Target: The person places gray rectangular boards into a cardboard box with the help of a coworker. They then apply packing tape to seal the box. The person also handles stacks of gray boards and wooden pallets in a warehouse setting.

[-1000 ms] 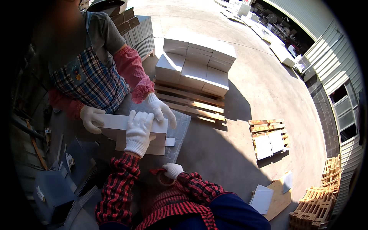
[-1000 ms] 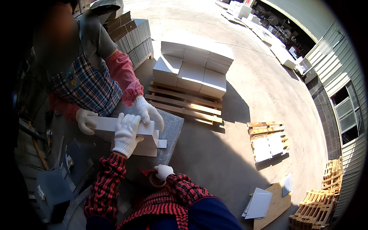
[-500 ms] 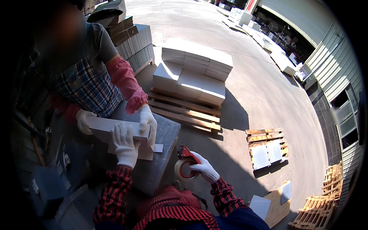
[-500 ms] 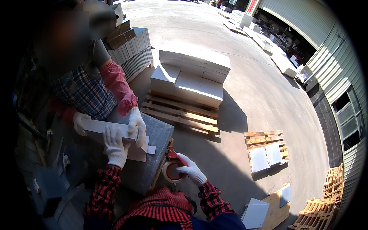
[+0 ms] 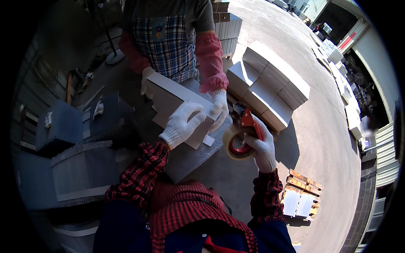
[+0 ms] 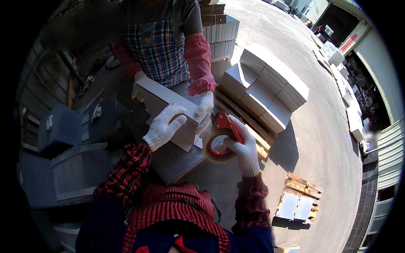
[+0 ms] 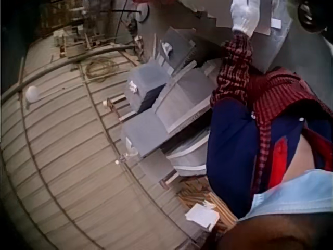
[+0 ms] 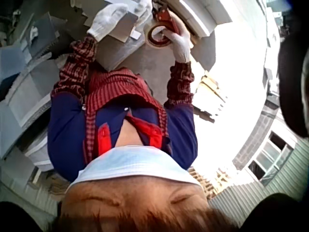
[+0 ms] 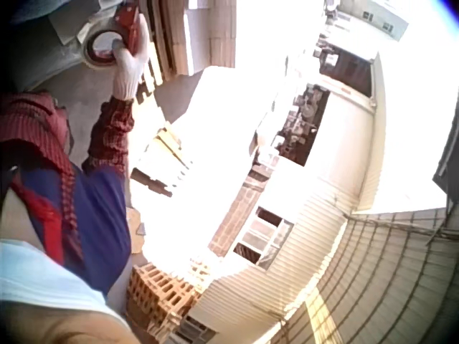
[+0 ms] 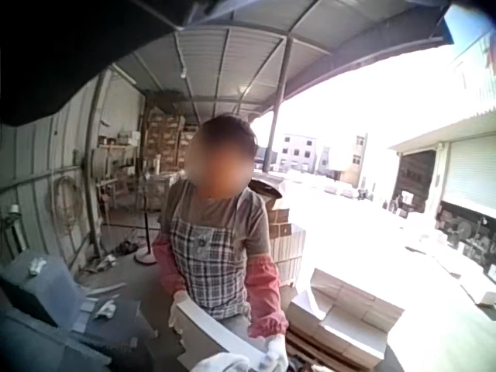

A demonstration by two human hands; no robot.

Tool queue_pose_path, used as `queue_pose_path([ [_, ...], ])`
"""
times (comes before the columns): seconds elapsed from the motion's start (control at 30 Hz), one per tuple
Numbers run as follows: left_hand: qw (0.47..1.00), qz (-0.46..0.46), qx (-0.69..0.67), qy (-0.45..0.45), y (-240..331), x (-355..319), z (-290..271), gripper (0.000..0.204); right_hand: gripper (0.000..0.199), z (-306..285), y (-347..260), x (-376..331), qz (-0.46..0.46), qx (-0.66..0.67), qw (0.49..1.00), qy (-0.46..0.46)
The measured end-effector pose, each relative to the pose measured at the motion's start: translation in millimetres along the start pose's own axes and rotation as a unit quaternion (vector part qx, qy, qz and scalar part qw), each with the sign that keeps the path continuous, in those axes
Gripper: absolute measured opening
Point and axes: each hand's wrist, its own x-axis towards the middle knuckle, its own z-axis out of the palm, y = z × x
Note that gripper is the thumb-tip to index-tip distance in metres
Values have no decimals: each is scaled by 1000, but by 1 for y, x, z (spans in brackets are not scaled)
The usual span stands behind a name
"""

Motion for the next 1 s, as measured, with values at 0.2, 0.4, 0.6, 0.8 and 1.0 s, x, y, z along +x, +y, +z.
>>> queue_pose_path([
  [0.2, 893, -167, -368, -199, 21, 6, -42, 75, 65, 34, -8, 9, -89, -167, 982, -6],
  [0.4, 867, -152, -384, -279, 6, 15, -51, 68, 65, 59, -18, 17, -296, -397, 868, -32],
  [0.6, 815, -128, -494, -274, -15, 17, -56, 55, 64, 92, -26, 32, -315, -455, 833, -22],
  [0.8, 782, -75, -580, -215, -24, 17, -77, 38, 69, 107, -37, 42, -277, -481, 828, -76],
  [1.0, 885, -56, -441, -137, -66, 42, -174, 38, 71, 99, -71, 36, -235, -541, 803, -84],
])
